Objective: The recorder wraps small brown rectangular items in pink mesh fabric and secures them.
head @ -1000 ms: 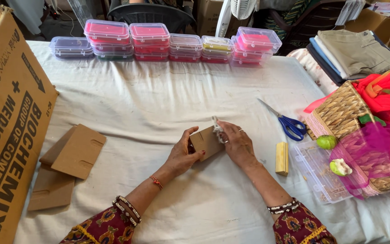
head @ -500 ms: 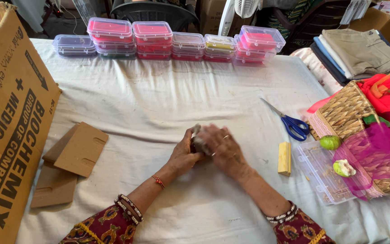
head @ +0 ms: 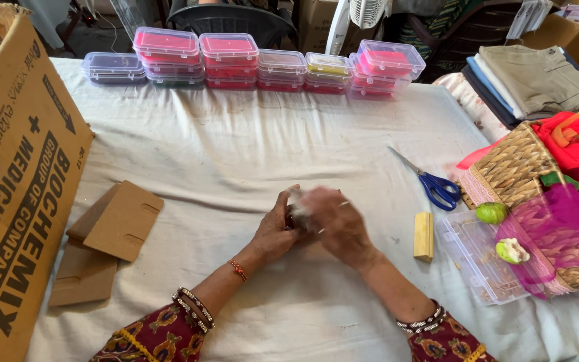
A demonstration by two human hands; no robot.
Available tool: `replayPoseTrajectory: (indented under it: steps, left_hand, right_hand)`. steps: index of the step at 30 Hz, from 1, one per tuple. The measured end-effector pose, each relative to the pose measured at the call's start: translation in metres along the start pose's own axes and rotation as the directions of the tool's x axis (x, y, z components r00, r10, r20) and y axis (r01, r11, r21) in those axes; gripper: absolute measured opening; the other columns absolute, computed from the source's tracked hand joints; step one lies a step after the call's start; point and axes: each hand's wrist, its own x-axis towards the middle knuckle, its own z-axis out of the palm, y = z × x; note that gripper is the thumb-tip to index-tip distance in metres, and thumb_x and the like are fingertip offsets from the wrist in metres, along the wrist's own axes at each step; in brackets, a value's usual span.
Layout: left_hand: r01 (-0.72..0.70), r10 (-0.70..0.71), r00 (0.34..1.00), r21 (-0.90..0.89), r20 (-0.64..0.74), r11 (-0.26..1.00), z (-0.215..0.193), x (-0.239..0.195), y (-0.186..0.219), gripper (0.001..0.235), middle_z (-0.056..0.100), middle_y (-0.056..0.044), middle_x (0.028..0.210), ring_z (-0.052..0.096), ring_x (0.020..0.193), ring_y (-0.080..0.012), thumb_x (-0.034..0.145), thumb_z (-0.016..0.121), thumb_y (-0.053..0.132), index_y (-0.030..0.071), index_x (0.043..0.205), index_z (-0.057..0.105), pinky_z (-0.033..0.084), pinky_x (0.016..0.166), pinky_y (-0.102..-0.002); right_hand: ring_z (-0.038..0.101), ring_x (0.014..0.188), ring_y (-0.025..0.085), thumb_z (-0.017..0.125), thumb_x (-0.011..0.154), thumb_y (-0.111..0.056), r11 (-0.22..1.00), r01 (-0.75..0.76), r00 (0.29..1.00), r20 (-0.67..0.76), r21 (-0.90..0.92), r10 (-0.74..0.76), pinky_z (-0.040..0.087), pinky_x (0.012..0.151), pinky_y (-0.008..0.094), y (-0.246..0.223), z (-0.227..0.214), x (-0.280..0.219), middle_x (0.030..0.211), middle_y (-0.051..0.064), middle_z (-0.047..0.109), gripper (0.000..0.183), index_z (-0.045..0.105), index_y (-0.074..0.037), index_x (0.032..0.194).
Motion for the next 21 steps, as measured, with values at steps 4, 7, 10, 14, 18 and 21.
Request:
replayPoseTrajectory:
  steps: [4,7,10,14,18,21]
  left_hand:
    - [0.111,-0.111,0.994,0.040,0.014,0.993,-0.002,-0.001,0.006,0.096,0.069,-0.005,0.110,0.068,0.098,-0.0166,0.079,0.078,0.009,0.025,0.155,0.022,0.056,0.088,-0.034]
    - [0.123,-0.125,0.991,0.043,0.039,0.991,-0.003,-0.004,0.009,0.094,0.069,-0.011,0.101,0.068,0.094,-0.0214,0.083,0.074,0.010,0.026,0.160,0.022,0.057,0.085,-0.037]
    - [0.060,-0.060,0.998,-0.013,0.034,0.998,-0.001,-0.003,0.002,0.091,0.069,-0.005,0.102,0.068,0.096,-0.0182,0.084,0.071,0.007,0.025,0.158,0.023,0.057,0.086,-0.035]
    - [-0.083,0.096,0.991,0.139,-0.091,0.987,-0.002,-0.005,0.004,0.082,0.070,-0.010,0.101,0.071,0.091,-0.0248,0.086,0.070,0.002,0.025,0.155,0.030,0.058,0.080,-0.041]
    - [-0.188,0.262,0.950,0.360,-0.169,0.914,-0.008,-0.011,0.007,0.077,0.074,-0.013,0.103,0.074,0.087,-0.0314,0.087,0.067,-0.002,0.028,0.152,0.040,0.059,0.078,-0.045]
    - [-0.390,0.545,0.794,0.463,-0.267,0.796,-0.006,-0.008,0.002,0.074,0.072,-0.010,0.122,0.072,0.101,-0.0299,0.087,0.066,-0.004,0.023,0.150,0.041,0.060,0.083,-0.042]
  right_hand:
    - [0.063,0.118,0.027,0.063,0.077,0.005,0.970,0.061,0.991,0.132,-0.233,-0.031,0.049,0.103,0.050,0.020,0.010,-0.009,0.125,0.009,0.066,0.061,0.057,-0.010,0.135]
    - [0.064,0.115,0.025,0.061,0.091,0.000,0.966,-0.176,0.977,0.088,-0.187,0.195,0.055,0.101,0.043,0.059,0.022,-0.035,0.126,0.008,0.067,0.047,0.054,-0.015,0.136]
    - [0.068,0.106,0.022,0.056,0.103,-0.009,0.825,-0.556,0.814,0.135,-0.102,0.566,0.057,0.091,0.038,0.067,0.018,-0.038,0.124,0.006,0.070,0.034,0.057,-0.017,0.135]
    - [0.065,0.092,0.014,0.059,0.105,-0.023,0.554,-0.728,0.665,0.220,0.403,0.714,0.054,0.084,0.030,0.065,0.014,-0.031,0.107,0.008,0.070,0.035,0.055,-0.012,0.138]
    - [0.062,0.091,0.008,0.079,0.091,-0.021,0.494,-0.642,0.708,0.206,0.586,0.675,0.054,0.080,0.026,0.072,0.021,-0.036,0.104,0.008,0.070,0.043,0.061,-0.006,0.127]
    - [0.069,0.084,0.015,0.077,0.090,-0.016,0.573,-0.745,0.632,0.086,0.341,0.770,0.056,0.074,0.030,0.052,0.011,-0.026,0.095,0.008,0.075,0.040,0.056,-0.008,0.124]
